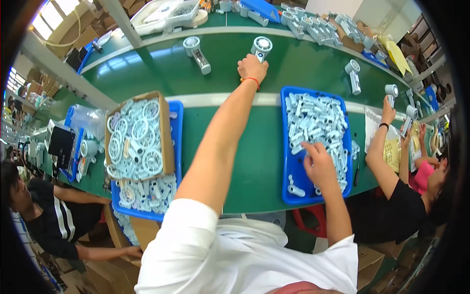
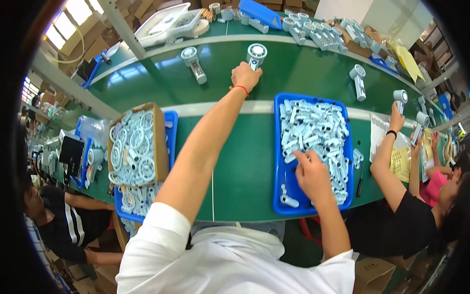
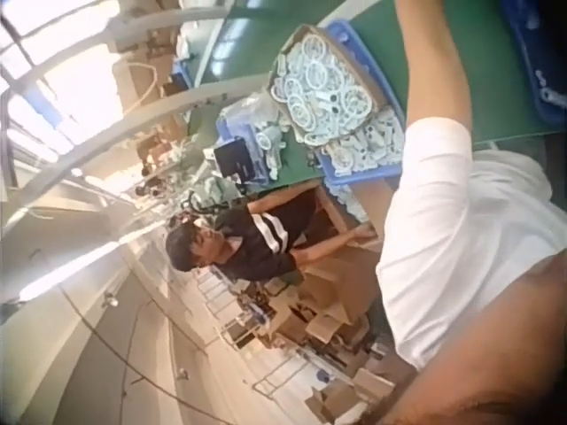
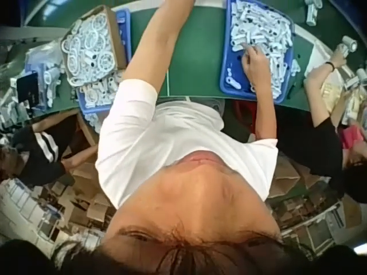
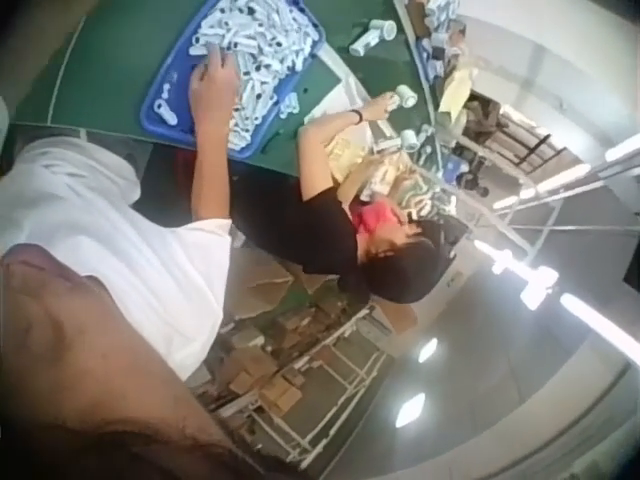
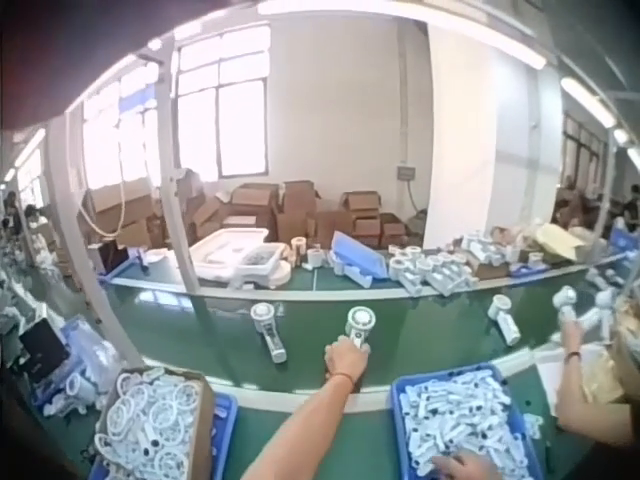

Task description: Assembling handheld hair dryer components on a factory production line.

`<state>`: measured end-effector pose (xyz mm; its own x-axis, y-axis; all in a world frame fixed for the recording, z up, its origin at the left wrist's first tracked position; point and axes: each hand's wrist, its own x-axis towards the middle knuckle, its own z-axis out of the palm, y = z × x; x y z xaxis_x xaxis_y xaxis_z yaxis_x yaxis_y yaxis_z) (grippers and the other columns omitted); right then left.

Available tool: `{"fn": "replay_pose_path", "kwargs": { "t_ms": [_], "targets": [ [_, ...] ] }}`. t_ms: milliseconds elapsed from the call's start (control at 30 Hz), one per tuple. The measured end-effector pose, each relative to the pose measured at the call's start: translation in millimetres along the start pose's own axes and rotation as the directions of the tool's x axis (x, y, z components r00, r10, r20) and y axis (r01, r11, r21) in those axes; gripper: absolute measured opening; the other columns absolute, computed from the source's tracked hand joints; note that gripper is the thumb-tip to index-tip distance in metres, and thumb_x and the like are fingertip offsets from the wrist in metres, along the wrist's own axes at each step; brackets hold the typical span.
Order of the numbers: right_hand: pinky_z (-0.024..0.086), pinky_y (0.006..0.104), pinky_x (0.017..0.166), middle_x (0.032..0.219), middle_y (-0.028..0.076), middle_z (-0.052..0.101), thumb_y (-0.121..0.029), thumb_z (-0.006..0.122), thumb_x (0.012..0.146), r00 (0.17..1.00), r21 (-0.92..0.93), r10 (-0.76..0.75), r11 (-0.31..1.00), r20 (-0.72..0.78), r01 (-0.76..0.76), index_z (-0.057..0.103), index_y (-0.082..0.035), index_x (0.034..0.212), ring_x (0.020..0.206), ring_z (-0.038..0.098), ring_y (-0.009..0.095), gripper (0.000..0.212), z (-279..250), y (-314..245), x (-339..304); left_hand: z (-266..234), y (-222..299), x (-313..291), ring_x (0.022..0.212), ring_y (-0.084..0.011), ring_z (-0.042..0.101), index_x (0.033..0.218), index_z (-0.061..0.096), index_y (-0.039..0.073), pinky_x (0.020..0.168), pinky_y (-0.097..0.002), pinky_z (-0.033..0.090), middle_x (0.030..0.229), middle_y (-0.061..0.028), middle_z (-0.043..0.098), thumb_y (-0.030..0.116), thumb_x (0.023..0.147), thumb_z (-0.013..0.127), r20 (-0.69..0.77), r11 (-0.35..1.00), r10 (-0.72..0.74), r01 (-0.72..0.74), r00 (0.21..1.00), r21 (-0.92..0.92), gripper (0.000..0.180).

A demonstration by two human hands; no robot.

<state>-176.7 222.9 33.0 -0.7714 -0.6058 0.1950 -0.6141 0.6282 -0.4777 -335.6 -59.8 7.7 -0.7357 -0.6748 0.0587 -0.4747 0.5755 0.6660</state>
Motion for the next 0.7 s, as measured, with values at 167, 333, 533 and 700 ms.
{"fn": "replay_pose_path", "kwargs": {
  "t_ms": [167,333,533,700],
  "targets": [
    [0.050,0.0287,0.059,0.089,0.012,0.056,0.003,0.058,0.074,0.990,0.536,0.046,0.837,0.130,-0.109,0.061,-0.004,0.094,0.075,0.060,0.025,0.021,19,-34,-14,27,28,17,0.124,-0.0386,0.031,0.122,0.049,-0.002,0.103,-0.0537,0.023,0.133,-0.0186,0.037,0.056,0.068,0.067,0.030,0.971,0.130,-0.134,0.991,0.200,0.082],
    [0.045,0.0315,0.059,0.080,0.009,0.056,-0.004,0.060,0.070,0.976,-0.039,-0.154,0.986,0.153,0.161,0.061,-0.001,0.090,0.075,0.056,0.024,0.020,29,-67,-20,-44,-43,68,0.111,-0.0305,0.037,0.120,0.040,0.002,0.090,-0.0442,0.030,0.126,-0.0141,0.039,0.059,0.064,0.067,-0.604,0.931,-0.203,0.344,0.771,0.126,0.084],
    [0.039,0.0279,0.057,0.068,0.006,0.048,-0.010,0.056,0.063,0.934,-0.407,-0.272,0.845,0.232,0.348,0.057,-0.004,0.076,0.068,0.050,0.019,0.015,41,-73,-7,-42,-64,72,0.112,-0.0305,0.043,0.105,0.062,0.001,0.091,-0.0460,0.035,0.119,-0.0173,0.047,0.048,0.058,0.072,-0.303,0.893,-0.436,0.449,0.848,-0.030,0.066],
    [0.048,0.0298,0.062,0.084,0.011,0.059,0.000,0.060,0.068,0.976,0.064,-0.205,0.978,0.071,0.200,0.059,0.000,0.093,0.075,0.060,0.024,0.025,22,-66,-2,-97,-6,-8,0.072,-0.0248,0.061,0.091,0.053,-0.003,0.060,-0.0399,0.053,0.082,-0.0135,0.060,0.026,0.074,0.071,-0.258,0.353,-0.006,-0.239,0.966,-0.905,0.039]
  ]
}}
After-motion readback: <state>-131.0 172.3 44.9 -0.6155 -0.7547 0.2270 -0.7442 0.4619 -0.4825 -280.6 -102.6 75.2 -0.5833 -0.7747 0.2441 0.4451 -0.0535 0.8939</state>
